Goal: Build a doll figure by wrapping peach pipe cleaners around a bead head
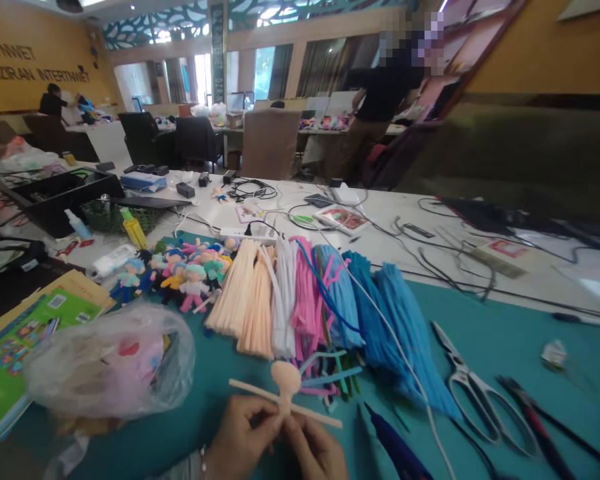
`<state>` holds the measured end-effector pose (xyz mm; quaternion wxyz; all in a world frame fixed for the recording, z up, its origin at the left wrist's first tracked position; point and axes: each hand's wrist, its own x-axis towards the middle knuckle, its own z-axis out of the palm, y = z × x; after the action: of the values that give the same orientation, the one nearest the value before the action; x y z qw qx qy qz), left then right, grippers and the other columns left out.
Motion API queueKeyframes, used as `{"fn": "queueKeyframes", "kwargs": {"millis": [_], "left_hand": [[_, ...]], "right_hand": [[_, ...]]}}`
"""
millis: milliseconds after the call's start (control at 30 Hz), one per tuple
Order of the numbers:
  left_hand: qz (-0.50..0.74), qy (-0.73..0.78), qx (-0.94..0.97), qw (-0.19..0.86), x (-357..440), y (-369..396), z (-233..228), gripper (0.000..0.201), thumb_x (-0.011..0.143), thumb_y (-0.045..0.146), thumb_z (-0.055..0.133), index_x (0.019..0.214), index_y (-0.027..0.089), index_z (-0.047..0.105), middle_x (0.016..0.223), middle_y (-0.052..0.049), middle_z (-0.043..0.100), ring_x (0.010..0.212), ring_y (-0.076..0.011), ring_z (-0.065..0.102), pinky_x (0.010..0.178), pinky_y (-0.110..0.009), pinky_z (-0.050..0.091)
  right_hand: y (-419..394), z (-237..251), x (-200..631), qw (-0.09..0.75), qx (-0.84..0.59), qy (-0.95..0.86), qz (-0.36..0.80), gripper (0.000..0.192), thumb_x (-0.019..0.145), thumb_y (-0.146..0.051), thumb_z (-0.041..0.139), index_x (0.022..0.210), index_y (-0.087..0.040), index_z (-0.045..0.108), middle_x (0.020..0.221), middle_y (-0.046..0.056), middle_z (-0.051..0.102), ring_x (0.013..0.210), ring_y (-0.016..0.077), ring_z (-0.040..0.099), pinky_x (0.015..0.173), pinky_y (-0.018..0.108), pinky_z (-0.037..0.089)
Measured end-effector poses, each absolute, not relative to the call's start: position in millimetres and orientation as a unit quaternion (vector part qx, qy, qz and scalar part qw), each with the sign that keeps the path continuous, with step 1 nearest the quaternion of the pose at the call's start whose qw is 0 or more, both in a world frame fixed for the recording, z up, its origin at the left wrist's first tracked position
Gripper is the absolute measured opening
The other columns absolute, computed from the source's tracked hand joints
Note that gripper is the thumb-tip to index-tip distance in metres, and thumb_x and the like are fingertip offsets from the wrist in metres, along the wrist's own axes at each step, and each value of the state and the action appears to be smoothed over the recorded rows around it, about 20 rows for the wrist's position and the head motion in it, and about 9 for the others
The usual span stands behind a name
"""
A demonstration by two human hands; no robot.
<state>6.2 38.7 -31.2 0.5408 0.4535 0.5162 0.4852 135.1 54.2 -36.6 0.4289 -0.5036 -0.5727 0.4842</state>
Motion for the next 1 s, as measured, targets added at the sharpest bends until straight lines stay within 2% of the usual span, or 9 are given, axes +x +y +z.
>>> {"fn": "queueKeyframes", "kwargs": {"millis": [167, 433, 667, 767, 900, 967, 1000], "left_hand": [[0.471, 0.524, 0.406, 0.583, -4, 43, -21, 0.039, 0.061, 0.049, 0.067, 0.064, 0.011, 0.070, 0.052, -0.003, 0.060, 0.039, -0.0087, 0.047, 0.041, -0.023, 0.038], [0.464, 0.511, 0.453, 0.564, -9, 39, -20, 0.038, 0.062, 0.043, 0.070, 0.084, 0.012, 0.072, 0.055, -0.001, 0.064, 0.044, -0.0104, 0.053, 0.045, -0.023, 0.040], [0.466, 0.540, 0.448, 0.539, -8, 32, -26, 0.050, 0.050, 0.048, 0.075, 0.084, 0.012, 0.070, 0.049, 0.002, 0.061, 0.043, -0.0136, 0.055, 0.043, -0.025, 0.043], [0.445, 0.558, 0.450, 0.537, -11, 32, -24, 0.053, 0.047, 0.051, 0.075, 0.083, 0.013, 0.070, 0.055, -0.001, 0.066, 0.048, -0.0169, 0.059, 0.047, -0.028, 0.046], [0.465, 0.606, 0.481, 0.429, -23, 23, -19, 0.043, 0.052, 0.053, 0.071, 0.076, 0.017, 0.071, 0.076, -0.005, 0.070, 0.073, -0.0225, 0.062, 0.068, -0.033, 0.049], [0.496, 0.632, 0.470, 0.365, -27, 10, -15, 0.038, 0.054, 0.054, 0.070, 0.067, 0.018, 0.069, 0.072, -0.003, 0.066, 0.073, -0.0203, 0.059, 0.068, -0.030, 0.046], [0.511, 0.639, 0.446, 0.363, -27, 2, -11, 0.039, 0.052, 0.055, 0.071, 0.060, 0.017, 0.066, 0.062, -0.001, 0.061, 0.065, -0.0173, 0.055, 0.062, -0.028, 0.044]], "right_hand": [[57, -28, 132, 0.409, -0.483, -0.592, 0.499, 0.042, 0.073, -0.054, 0.057, 0.056, -0.015, 0.058, 0.051, -0.002, 0.050, 0.051, 0.0115, 0.043, 0.050, 0.022, 0.036], [61, -34, 128, 0.418, -0.482, -0.571, 0.516, 0.043, 0.075, -0.054, 0.053, 0.063, -0.014, 0.061, 0.052, 0.001, 0.059, 0.048, 0.0118, 0.049, 0.048, 0.023, 0.041], [53, -38, 111, 0.447, -0.538, -0.565, 0.438, 0.037, 0.077, -0.043, 0.055, 0.054, -0.014, 0.058, 0.047, -0.001, 0.058, 0.044, 0.0105, 0.052, 0.043, 0.020, 0.040], [51, -38, 109, 0.449, -0.556, -0.578, 0.395, 0.032, 0.078, -0.036, 0.057, 0.054, -0.014, 0.060, 0.046, -0.002, 0.057, 0.044, 0.0092, 0.050, 0.043, 0.019, 0.038], [51, -30, 113, 0.432, -0.552, -0.625, 0.344, 0.025, 0.075, -0.023, 0.059, 0.052, -0.015, 0.063, 0.045, -0.003, 0.053, 0.045, 0.0090, 0.047, 0.046, 0.019, 0.037], [49, -26, 117, 0.424, -0.538, -0.654, 0.320, 0.022, 0.074, -0.017, 0.059, 0.052, -0.017, 0.064, 0.051, -0.001, 0.057, 0.052, 0.0110, 0.051, 0.052, 0.021, 0.040], [48, -24, 119, 0.422, -0.530, -0.667, 0.309, 0.020, 0.073, -0.016, 0.059, 0.054, -0.017, 0.065, 0.057, 0.000, 0.059, 0.058, 0.0127, 0.054, 0.057, 0.022, 0.042]]}}
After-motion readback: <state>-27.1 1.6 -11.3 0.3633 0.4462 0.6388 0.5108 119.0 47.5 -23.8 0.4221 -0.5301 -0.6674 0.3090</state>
